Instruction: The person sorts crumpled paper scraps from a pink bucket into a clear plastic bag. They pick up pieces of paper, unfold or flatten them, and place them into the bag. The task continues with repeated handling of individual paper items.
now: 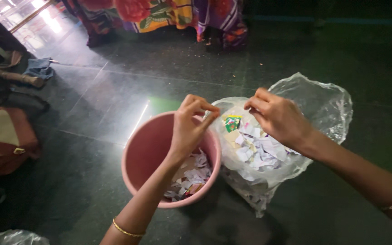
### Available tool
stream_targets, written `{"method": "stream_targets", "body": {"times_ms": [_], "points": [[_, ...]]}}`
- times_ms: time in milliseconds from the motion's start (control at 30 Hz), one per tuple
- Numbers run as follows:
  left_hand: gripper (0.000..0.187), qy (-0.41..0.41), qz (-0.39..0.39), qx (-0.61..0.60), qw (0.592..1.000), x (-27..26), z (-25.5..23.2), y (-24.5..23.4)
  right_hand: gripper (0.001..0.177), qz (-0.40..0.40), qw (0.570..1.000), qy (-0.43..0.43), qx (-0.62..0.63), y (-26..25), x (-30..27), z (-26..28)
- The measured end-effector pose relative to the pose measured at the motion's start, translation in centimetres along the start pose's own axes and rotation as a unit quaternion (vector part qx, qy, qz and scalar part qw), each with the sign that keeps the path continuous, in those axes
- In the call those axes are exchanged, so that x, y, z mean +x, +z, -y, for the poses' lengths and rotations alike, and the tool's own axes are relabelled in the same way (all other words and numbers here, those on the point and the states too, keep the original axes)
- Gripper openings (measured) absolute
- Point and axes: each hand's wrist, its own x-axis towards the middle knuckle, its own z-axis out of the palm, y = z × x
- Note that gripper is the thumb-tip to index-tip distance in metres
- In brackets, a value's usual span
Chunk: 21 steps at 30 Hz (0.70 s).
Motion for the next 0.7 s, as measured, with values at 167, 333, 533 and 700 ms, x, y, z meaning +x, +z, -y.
{"method": "stream_targets", "body": {"times_ms": [167,333,533,700], "points": [[0.023,-0.078,-0.065,-0.029,0.994,-1.1,1.7,-3.1,0.015,0.0,0.995,-0.073,0.072,2.0,1.6,3.6],[0.024,-0.097,-0.086,-0.006,0.992,-3.0,4.2,-5.7,0.024,0.067,0.994,-0.084,0.013,5.4,2.0,8.6],[0.021,-0.109,-0.106,0.06,0.987,-5.4,6.6,-8.2,0.024,0.177,0.958,-0.219,-0.048,14.1,3.0,11.5],[0.019,-0.114,-0.114,0.074,0.984,-6.5,7.8,-9.1,0.016,0.236,0.923,-0.25,-0.171,24.1,5.2,10.7]]}}
